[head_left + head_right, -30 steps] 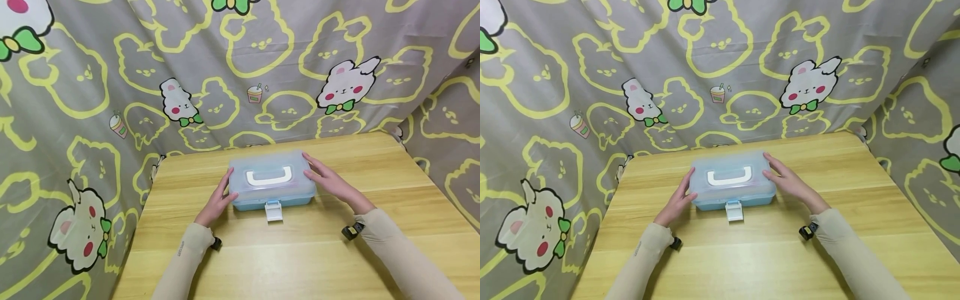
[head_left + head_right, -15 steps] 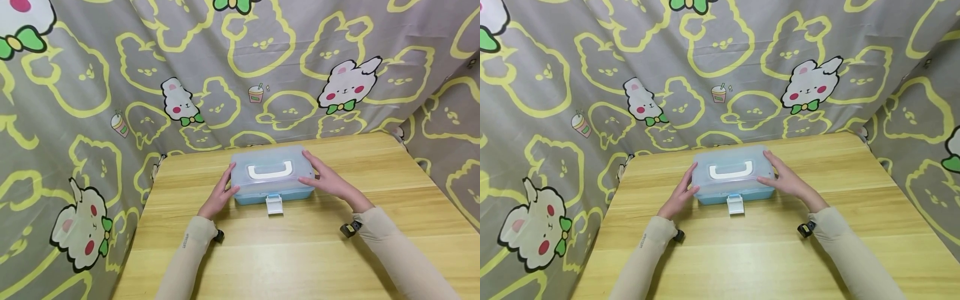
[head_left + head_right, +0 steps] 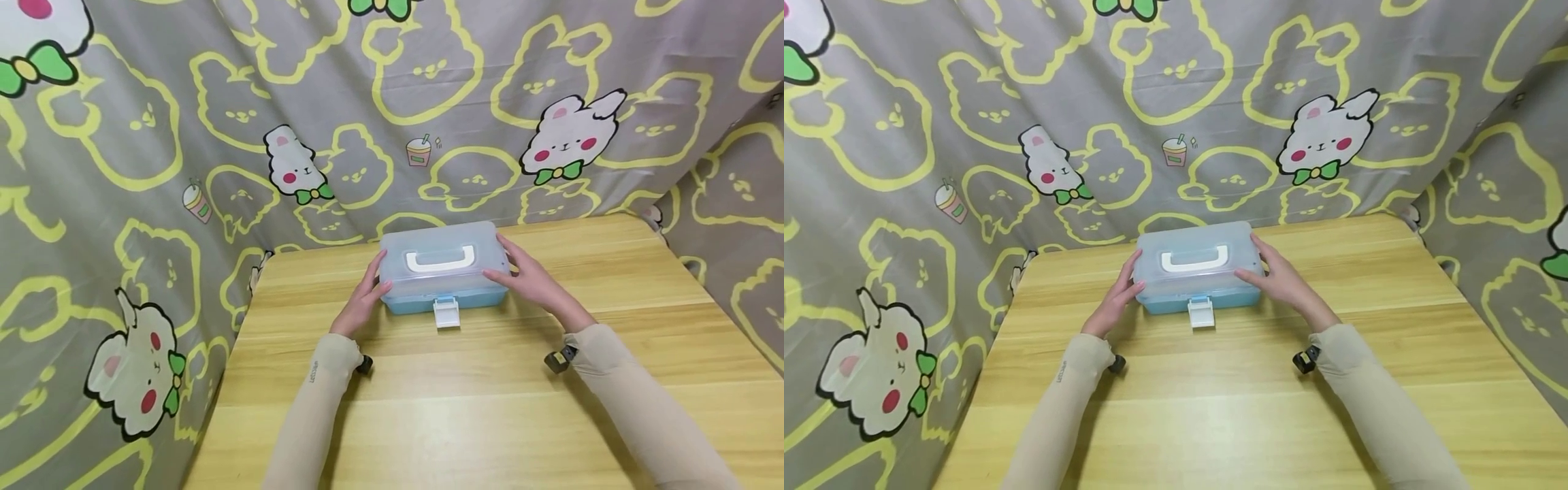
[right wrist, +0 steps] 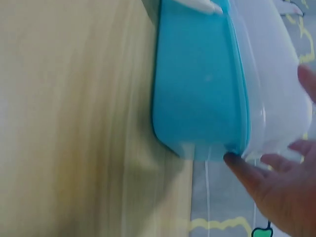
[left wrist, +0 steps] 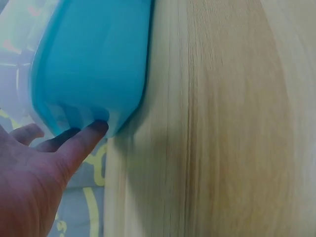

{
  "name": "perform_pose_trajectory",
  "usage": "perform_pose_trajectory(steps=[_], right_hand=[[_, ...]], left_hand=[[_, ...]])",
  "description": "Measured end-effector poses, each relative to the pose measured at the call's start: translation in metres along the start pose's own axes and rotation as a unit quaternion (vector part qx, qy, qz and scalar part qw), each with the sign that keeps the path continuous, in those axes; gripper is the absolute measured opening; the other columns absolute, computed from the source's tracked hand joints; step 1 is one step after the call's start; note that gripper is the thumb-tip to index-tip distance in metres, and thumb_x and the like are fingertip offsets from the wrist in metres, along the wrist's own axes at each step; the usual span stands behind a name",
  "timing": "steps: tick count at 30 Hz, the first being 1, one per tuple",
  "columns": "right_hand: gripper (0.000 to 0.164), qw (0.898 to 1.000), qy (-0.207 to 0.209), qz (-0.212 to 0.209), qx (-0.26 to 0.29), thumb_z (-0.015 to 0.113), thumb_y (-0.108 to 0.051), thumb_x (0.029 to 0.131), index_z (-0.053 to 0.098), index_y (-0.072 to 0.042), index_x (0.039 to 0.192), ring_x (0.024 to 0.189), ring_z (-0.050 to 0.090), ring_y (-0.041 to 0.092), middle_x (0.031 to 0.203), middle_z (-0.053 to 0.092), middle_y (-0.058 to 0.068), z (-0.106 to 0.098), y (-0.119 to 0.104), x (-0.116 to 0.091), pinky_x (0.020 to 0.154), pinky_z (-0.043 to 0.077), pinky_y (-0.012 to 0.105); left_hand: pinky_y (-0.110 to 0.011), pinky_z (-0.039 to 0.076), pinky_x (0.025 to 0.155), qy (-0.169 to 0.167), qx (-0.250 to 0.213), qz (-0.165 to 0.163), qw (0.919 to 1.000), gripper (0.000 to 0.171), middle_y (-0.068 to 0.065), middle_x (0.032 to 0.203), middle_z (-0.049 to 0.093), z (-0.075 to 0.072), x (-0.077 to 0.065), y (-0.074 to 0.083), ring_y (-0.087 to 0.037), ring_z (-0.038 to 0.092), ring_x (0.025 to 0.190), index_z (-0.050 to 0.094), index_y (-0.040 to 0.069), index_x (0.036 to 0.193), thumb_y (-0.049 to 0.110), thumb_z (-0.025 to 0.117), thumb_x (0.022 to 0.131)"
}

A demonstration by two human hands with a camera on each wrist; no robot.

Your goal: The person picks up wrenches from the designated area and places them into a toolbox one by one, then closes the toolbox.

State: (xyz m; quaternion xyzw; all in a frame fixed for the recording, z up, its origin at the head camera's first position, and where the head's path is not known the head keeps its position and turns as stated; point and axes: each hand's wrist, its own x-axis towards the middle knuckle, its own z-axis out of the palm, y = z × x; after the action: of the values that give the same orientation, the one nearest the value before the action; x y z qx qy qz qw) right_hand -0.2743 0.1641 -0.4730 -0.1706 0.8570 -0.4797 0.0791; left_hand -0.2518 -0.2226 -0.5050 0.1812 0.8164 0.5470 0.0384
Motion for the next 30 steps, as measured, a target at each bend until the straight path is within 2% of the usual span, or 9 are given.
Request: perform_pose_trajectory(steps=[5, 8, 10, 14, 17, 20, 25, 27, 30], right_hand=[[0.094, 0.999, 0.038, 0.034, 0.012, 0.062, -0.051, 0.101, 0.008, -0.013, 0.168, 0.145, 0.037, 0.054, 0.170, 0.021, 0.023, 0.007, 0.000, -0.014, 0.114, 0.041, 0.063], [0.091, 0.997, 0.044, 0.059, 0.036, 0.060, -0.049, 0.103, 0.010, -0.007, 0.166, 0.140, 0.043, 0.055, 0.165, 0.027, 0.028, 0.008, 0.003, -0.027, 0.111, 0.044, 0.062], [0.087, 0.996, 0.041, 0.071, 0.046, 0.059, -0.046, 0.105, 0.015, 0.001, 0.164, 0.133, 0.052, 0.053, 0.158, 0.035, 0.033, 0.008, 0.007, -0.035, 0.107, 0.050, 0.058], [0.063, 0.990, -0.005, 0.097, 0.099, 0.059, -0.027, 0.107, 0.040, 0.018, 0.145, 0.105, 0.072, 0.040, 0.131, 0.058, 0.037, 0.013, 0.013, -0.046, 0.091, 0.061, 0.045], [0.047, 0.978, -0.056, 0.128, 0.156, 0.058, -0.014, 0.106, 0.050, 0.023, 0.133, 0.091, 0.075, 0.026, 0.114, 0.068, 0.034, 0.030, 0.013, -0.050, 0.083, 0.064, 0.036], [0.047, 0.962, -0.097, 0.145, 0.210, 0.056, -0.012, 0.106, 0.047, 0.022, 0.137, 0.096, 0.075, 0.023, 0.120, 0.068, 0.033, 0.051, 0.011, -0.049, 0.086, 0.063, 0.034], [0.054, 0.942, -0.143, 0.122, 0.278, 0.051, -0.011, 0.107, 0.034, 0.018, 0.149, 0.119, 0.068, 0.032, 0.147, 0.048, 0.039, 0.076, 0.004, -0.038, 0.102, 0.057, 0.042], [0.055, 0.936, -0.153, 0.114, 0.294, 0.050, -0.009, 0.107, 0.030, 0.018, 0.152, 0.122, 0.066, 0.033, 0.150, 0.043, 0.040, 0.082, 0.003, -0.034, 0.104, 0.055, 0.043], [0.056, 0.927, -0.158, 0.121, 0.317, 0.049, -0.005, 0.106, 0.028, 0.017, 0.153, 0.124, 0.065, 0.033, 0.149, 0.045, 0.039, 0.088, 0.000, -0.030, 0.105, 0.055, 0.042]], left_hand=[[-0.057, 0.022, 0.127, 0.005, -0.006, -0.008, 0.9999, 0.065, 0.006, 0.174, 0.012, 0.001, 0.002, -0.001, -0.039, 0.024, 0.156, 0.016, 0.045, 0.164, 0.040, 0.048, 0.109], [-0.057, 0.022, 0.127, 0.001, -0.016, -0.012, 0.9998, 0.065, 0.006, 0.174, 0.011, 0.002, 0.002, -0.001, -0.039, 0.023, 0.157, 0.016, 0.047, 0.164, 0.039, 0.049, 0.108], [-0.057, 0.021, 0.127, -0.002, -0.019, -0.010, 0.9998, 0.066, 0.004, 0.174, 0.011, 0.002, 0.003, -0.001, -0.039, 0.022, 0.157, 0.016, 0.045, 0.164, 0.037, 0.049, 0.108], [-0.057, 0.020, 0.127, -0.004, -0.019, -0.009, 0.9998, 0.067, 0.000, 0.175, 0.009, 0.003, 0.005, 0.000, -0.039, 0.021, 0.157, 0.013, 0.041, 0.166, 0.033, 0.048, 0.109], [-0.056, 0.018, 0.128, -0.005, -0.029, -0.017, 0.9994, 0.068, -0.002, 0.175, 0.007, 0.003, 0.005, 0.004, -0.039, 0.018, 0.158, 0.011, 0.036, 0.167, 0.030, 0.047, 0.110], [-0.056, 0.017, 0.128, -0.010, -0.041, -0.024, 0.9988, 0.069, -0.005, 0.175, 0.005, 0.001, 0.001, 0.017, -0.040, 0.017, 0.158, 0.011, 0.029, 0.168, 0.026, 0.047, 0.110], [-0.055, 0.018, 0.128, -0.019, -0.051, -0.023, 0.9983, 0.070, -0.009, 0.175, 0.006, -0.002, -0.005, 0.037, -0.041, 0.017, 0.158, 0.011, 0.021, 0.168, 0.023, 0.048, 0.109], [-0.056, 0.018, 0.128, -0.020, -0.052, -0.021, 0.9982, 0.070, -0.009, 0.175, 0.005, -0.002, -0.005, 0.038, -0.041, 0.017, 0.158, 0.011, 0.021, 0.168, 0.022, 0.048, 0.109], [-0.057, 0.018, 0.127, -0.021, -0.052, -0.020, 0.9982, 0.070, -0.010, 0.175, 0.005, -0.002, -0.006, 0.039, -0.043, 0.017, 0.157, 0.011, 0.020, 0.168, 0.021, 0.048, 0.109]])
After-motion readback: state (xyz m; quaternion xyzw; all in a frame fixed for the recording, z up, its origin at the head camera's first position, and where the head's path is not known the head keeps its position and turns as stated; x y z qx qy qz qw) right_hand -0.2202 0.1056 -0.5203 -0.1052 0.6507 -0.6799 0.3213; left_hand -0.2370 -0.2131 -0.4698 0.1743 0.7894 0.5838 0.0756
